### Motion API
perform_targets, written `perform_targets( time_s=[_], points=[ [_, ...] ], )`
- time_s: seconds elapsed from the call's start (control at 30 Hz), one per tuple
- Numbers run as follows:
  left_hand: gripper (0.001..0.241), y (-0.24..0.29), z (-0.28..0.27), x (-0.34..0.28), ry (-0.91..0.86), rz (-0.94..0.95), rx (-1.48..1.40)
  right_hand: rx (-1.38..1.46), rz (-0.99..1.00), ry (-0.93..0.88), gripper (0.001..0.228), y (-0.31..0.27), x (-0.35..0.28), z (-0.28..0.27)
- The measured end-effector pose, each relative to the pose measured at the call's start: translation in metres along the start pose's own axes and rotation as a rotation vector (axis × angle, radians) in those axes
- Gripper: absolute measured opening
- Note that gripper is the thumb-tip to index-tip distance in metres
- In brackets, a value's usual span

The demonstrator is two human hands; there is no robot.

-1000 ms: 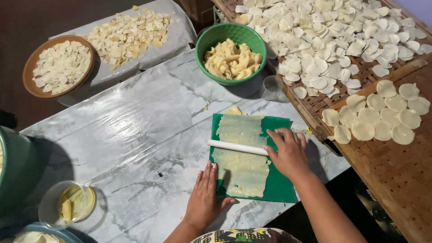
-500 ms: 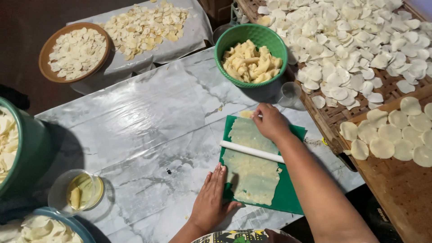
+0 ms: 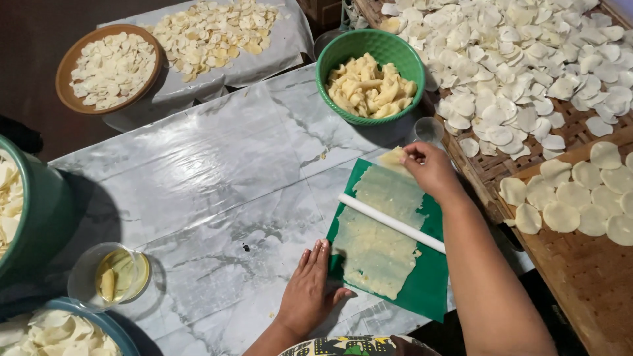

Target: Rolling out small pieces of dough into thin sheets using a rolling pin on a mat

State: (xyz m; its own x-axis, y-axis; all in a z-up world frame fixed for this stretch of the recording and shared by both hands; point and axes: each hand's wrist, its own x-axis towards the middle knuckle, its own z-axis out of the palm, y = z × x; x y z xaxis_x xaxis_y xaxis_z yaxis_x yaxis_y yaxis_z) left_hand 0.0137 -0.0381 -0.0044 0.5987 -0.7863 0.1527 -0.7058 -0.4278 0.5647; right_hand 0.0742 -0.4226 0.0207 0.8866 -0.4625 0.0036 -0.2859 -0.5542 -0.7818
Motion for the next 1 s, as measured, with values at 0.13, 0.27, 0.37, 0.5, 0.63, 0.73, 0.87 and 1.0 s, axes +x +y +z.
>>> perform_targets(
  time_s=[0.13,0.27,0.37,0.5,0.63,0.73,0.87,1.0],
  points=[
    [0.091,-0.001,0.005,0.0,-0.028,-0.032,-0.008,0.065,0.005,0.052,0.015,0.01,-0.007,-0.006],
    [0.089,0.002,0.005,0.0,-0.005,-0.047,0.01,0.161,0.088,0.14,0.012,0.008,-0.014,-0.011],
    [0.089,0.001,0.005,0.0,-0.01,-0.051,0.009,0.284,0.223,0.203,0.012,0.013,-0.014,-0.015],
    [0.087,0.006,-0.004,0.003,-0.072,-0.076,-0.007,0.39,0.218,0.229,0.015,0.023,-0.019,-0.026],
    [0.088,0.007,-0.003,0.002,-0.091,-0.087,-0.007,0.462,0.299,0.337,0.011,0.021,-0.025,-0.041],
    [0.088,0.006,-0.002,0.002,-0.097,-0.089,0.011,0.528,0.265,0.487,0.011,0.028,-0.026,-0.054],
    [0.089,0.004,0.001,0.001,-0.041,-0.063,0.03,0.458,0.126,0.601,0.011,0.011,-0.034,-0.075],
    [0.089,0.005,0.0,0.002,-0.047,-0.076,0.006,0.421,-0.001,0.674,0.012,-0.015,-0.043,-0.092]
  ],
)
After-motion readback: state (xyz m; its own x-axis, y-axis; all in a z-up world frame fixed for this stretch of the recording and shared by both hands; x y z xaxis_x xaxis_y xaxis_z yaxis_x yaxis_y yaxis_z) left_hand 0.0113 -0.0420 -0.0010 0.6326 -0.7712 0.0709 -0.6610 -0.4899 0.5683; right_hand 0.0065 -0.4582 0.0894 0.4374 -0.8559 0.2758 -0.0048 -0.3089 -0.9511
